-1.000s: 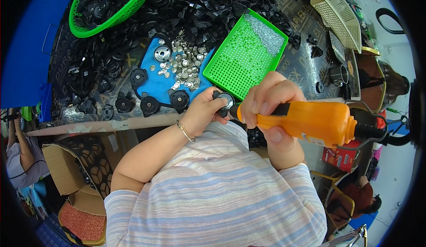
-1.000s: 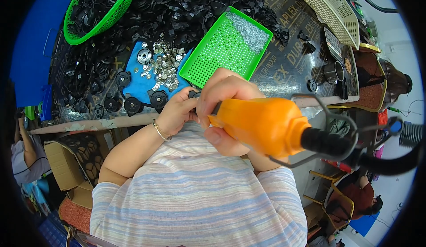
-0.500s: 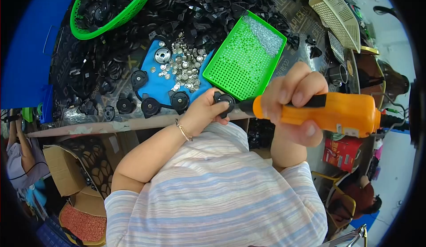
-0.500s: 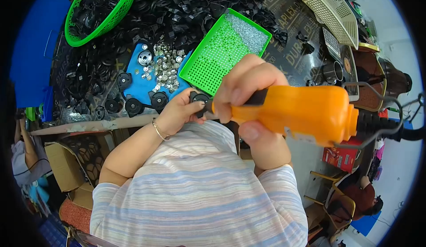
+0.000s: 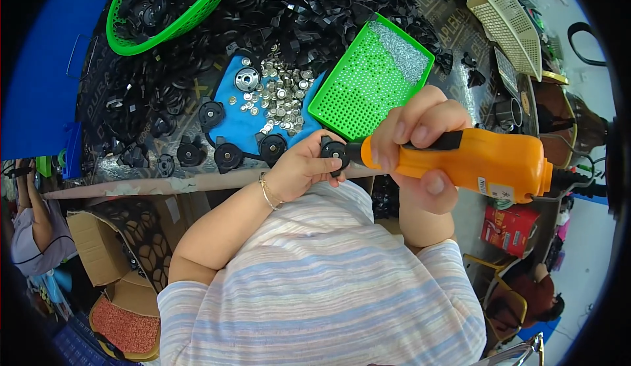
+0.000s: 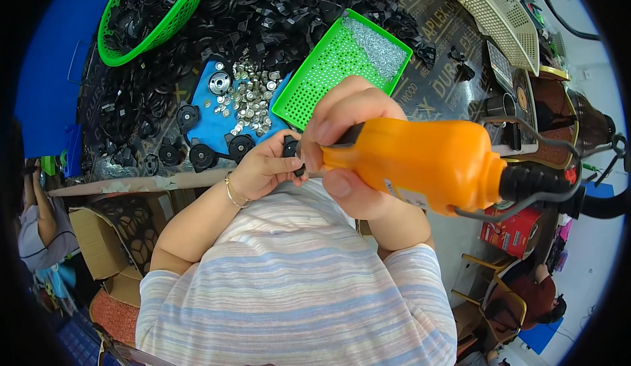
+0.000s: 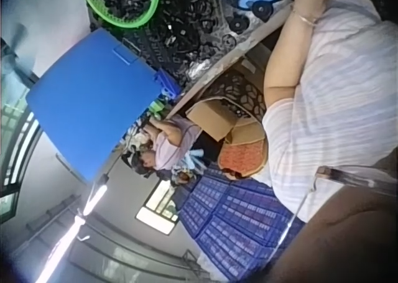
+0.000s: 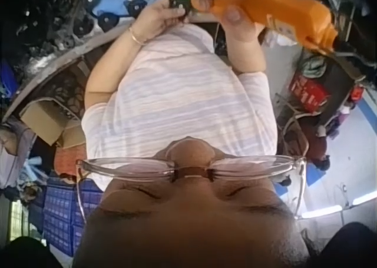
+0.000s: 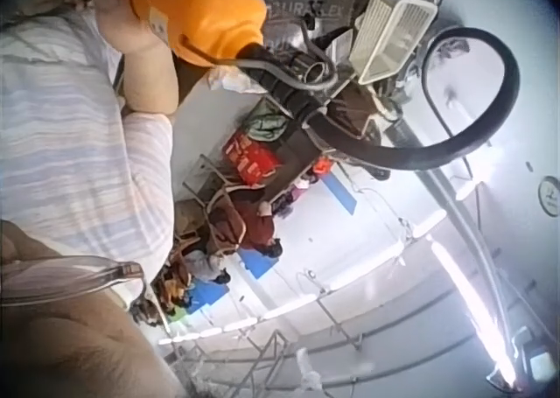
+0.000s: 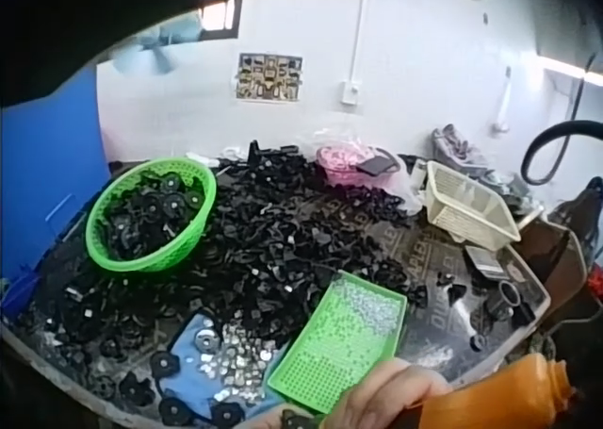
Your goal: The person assembles black plastic toy components by inserting metal washers and then fastening them with an electric screwdriver.
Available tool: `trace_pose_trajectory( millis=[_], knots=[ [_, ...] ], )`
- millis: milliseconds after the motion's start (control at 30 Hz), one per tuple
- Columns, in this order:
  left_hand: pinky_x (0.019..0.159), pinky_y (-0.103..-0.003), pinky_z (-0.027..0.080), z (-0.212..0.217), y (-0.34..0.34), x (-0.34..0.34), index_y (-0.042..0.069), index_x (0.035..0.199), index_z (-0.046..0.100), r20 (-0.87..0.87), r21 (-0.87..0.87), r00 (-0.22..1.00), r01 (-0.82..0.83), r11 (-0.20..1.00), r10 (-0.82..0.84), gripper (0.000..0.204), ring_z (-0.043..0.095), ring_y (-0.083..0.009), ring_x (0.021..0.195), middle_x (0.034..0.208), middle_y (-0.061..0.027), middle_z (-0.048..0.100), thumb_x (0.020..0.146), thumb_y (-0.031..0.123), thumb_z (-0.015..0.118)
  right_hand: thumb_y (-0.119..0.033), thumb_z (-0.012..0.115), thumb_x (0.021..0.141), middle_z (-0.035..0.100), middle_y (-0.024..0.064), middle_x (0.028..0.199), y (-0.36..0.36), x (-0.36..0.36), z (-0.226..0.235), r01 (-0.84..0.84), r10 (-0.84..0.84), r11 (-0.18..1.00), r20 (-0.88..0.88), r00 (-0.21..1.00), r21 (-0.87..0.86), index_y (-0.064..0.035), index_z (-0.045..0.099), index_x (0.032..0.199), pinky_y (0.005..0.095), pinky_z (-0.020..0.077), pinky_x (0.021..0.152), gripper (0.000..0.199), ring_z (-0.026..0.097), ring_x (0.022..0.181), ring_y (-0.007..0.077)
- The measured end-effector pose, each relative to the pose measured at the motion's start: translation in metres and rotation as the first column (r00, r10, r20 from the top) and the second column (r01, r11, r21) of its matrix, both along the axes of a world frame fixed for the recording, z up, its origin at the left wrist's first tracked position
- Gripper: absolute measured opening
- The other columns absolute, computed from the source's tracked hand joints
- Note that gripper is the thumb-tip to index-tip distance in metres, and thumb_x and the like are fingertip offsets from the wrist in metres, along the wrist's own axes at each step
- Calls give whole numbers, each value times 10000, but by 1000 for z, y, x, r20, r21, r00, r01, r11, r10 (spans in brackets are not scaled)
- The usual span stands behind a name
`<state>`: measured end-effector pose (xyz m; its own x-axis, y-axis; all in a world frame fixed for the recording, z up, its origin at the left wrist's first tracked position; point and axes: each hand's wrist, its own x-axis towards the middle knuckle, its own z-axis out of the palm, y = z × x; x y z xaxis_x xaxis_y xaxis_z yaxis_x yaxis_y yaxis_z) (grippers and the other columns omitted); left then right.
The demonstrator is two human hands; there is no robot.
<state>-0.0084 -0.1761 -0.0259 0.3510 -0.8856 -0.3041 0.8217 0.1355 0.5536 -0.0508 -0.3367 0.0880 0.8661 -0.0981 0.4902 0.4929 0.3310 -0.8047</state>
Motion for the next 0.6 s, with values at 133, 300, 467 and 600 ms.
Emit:
trace_pose_trajectory(
  millis=[133, 300, 467, 600],
  knots=[
    [652, -261, 489, -1, 0, -1, 73, 1180, 388, -18, 12, 1000, -9, 1000, 9, 344, 591, -161, 778, 953, -78, 582, 864, 34, 518, -171, 666, 723, 460, 81, 869, 4, 4, -2, -25, 26, 999, 5, 1000, -42, -48, 486, 910, 246, 443, 596, 287, 539, 622, 116],
    [585, -247, 486, 13, -6, -2, 54, 1029, 439, 19, 118, 999, -47, 992, 45, 229, 576, -132, 688, 825, -50, 556, 840, 49, 569, -140, 655, 709, 467, 79, 866, 1, 8, -7, -11, 16, 994, 43, 999, -112, -47, 493, 921, 230, 423, 606, 282, 539, 619, 108],
    [524, -229, 478, 10, -9, -5, 33, 961, 435, 166, 196, 986, -62, 979, 29, 204, 573, -121, 620, 761, -51, 558, 820, 48, 581, -118, 653, 688, 488, 77, 852, 1, 6, -5, -5, 5, 994, 1, 1000, -114, -48, 503, 927, 229, 413, 622, 290, 534, 657, 115],
    [501, -224, 473, 8, -11, -8, 26, 940, 438, 209, 216, 977, -83, 973, 37, 197, 575, -119, 599, 742, -52, 558, 808, 42, 583, -182, 673, 703, 482, 89, 846, 1, 6, -5, 19, -15, 970, 16, 1000, -244, -34, 494, 891, 252, 435, 587, 299, 529, 640, 142]
  ],
)
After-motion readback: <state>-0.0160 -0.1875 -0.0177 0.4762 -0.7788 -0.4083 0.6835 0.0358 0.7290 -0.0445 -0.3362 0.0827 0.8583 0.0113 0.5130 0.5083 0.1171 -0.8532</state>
